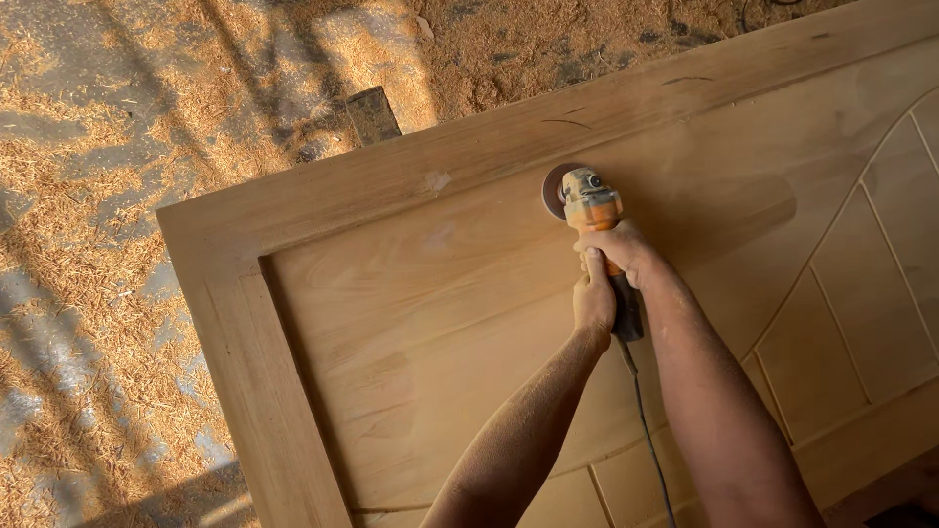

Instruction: The person uses an angle grinder with a sanding disc to smooth the surface of a large wooden panel with carved grooves. They move the tool across the panel, following the carved lines and edges, generating sawdust.

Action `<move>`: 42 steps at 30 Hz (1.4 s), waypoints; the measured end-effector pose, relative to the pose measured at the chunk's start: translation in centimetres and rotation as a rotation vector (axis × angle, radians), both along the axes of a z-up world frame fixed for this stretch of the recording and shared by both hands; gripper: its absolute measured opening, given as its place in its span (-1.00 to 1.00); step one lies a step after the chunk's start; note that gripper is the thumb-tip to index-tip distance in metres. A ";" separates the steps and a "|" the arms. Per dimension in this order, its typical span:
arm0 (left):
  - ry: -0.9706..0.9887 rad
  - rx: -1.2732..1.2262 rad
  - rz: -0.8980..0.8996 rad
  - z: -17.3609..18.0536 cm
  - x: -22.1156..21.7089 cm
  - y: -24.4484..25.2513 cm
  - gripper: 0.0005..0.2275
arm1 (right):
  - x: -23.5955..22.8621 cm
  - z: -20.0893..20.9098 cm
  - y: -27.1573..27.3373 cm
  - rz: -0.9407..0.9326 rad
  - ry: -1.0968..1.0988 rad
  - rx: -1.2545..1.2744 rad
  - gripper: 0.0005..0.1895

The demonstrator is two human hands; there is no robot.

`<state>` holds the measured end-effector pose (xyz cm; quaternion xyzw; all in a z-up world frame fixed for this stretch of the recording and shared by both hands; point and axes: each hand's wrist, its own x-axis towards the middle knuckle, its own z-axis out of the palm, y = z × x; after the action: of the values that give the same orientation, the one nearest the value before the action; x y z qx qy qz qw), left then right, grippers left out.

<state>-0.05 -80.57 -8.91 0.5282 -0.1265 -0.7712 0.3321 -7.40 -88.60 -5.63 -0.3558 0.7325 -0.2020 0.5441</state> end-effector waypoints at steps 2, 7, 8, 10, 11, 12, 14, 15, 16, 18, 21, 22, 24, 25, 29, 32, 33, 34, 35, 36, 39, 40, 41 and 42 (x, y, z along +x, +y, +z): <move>-0.036 -0.008 -0.012 0.3 -0.4 -0.7 -0.25 | -0.5 0.3 -0.5 -0.011 -0.008 -0.015 -0.75; -0.025 0.044 0.028 1.4 2.9 0.0 -0.25 | 2.9 0.0 -0.3 0.061 0.020 -0.025 -0.73; -0.034 0.048 0.057 1.5 4.1 0.8 -0.26 | 4.2 -0.2 0.2 0.080 0.024 -0.013 -0.73; -0.039 0.050 0.103 1.5 6.7 1.4 -0.27 | 6.9 -0.8 0.6 0.114 0.008 -0.030 -0.72; -0.034 0.059 0.114 1.5 8.1 1.9 -0.28 | 8.4 -1.0 1.1 0.123 -0.014 -0.047 -0.71; -0.030 0.068 0.125 1.5 9.5 2.5 -0.28 | 9.8 -1.2 1.7 0.131 -0.036 -0.064 -0.71; -0.037 0.055 0.172 1.3 12.0 3.4 -0.29 | 12.7 -1.6 2.4 0.167 -0.027 -0.075 -0.70; -0.041 0.054 0.198 1.1 13.3 4.1 -0.29 | 14.2 -1.8 3.0 0.187 -0.022 -0.075 -0.70; -0.040 0.064 0.203 1.0 14.6 4.6 -0.28 | 15.7 -2.0 3.4 0.181 -0.020 -0.055 -0.70; -0.037 0.077 0.216 0.7 16.9 5.4 -0.25 | 18.4 -2.2 4.1 0.172 -0.014 -0.019 -0.71; -0.071 0.116 0.253 0.2 20.3 6.5 -0.23 | 22.4 -2.3 5.0 0.232 -0.012 -0.030 -0.71; -0.079 0.111 0.268 0.0 21.4 6.8 -0.23 | 23.8 -2.4 5.1 0.251 -0.008 -0.039 -0.71; -0.091 0.114 0.294 -0.6 23.6 7.8 -0.24 | 26.4 -2.5 5.9 0.283 0.007 -0.045 -0.71; -0.070 0.118 0.316 -0.9 24.5 8.2 -0.25 | 27.6 -2.5 6.2 0.300 0.009 -0.042 -0.71; -0.029 0.118 0.402 -1.9 28.6 9.4 -0.24 | 32.9 -2.7 7.1 0.377 0.038 -0.014 -0.71; -0.044 0.144 0.425 -2.1 31.2 10.3 -0.24 | 35.6 -2.8 7.9 0.421 0.083 0.018 -0.70; -0.050 0.154 0.429 -1.8 32.0 10.4 -0.24 | 36.3 -2.6 8.0 0.435 0.100 0.022 -0.70; -0.047 0.149 0.416 -1.5 32.7 10.7 -0.24 | 36.8 -2.4 8.1 0.422 0.086 0.038 -0.69; -0.042 0.142 0.401 -1.3 33.0 10.9 -0.23 | 36.9 -2.3 8.3 0.406 0.074 0.053 -0.69; -0.036 0.134 0.386 -1.0 33.2 11.1 -0.23 | 37.0 -2.2 8.5 0.390 0.062 0.068 -0.69; -0.048 0.150 0.394 0.0 33.4 11.8 -0.23 | 36.9 -2.0 9.3 0.395 0.064 0.051 -0.69; -0.045 0.154 0.395 0.1 33.2 12.7 -0.24 | 36.7 -2.2 10.1 0.392 0.064 0.049 -0.70; -0.041 0.151 0.394 0.3 33.0 13.4 -0.25 | 36.5 -2.2 10.9 0.387 0.064 0.040 -0.70; -0.038 0.149 0.393 0.4 32.8 14.2 -0.26 | 36.4 -2.2 11.8 0.383 0.065 0.032 -0.71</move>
<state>32.80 -66.39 -8.56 0.5802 0.0302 -0.6887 0.4338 28.97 -76.84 -7.78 -0.4862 0.6717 -0.0716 0.5544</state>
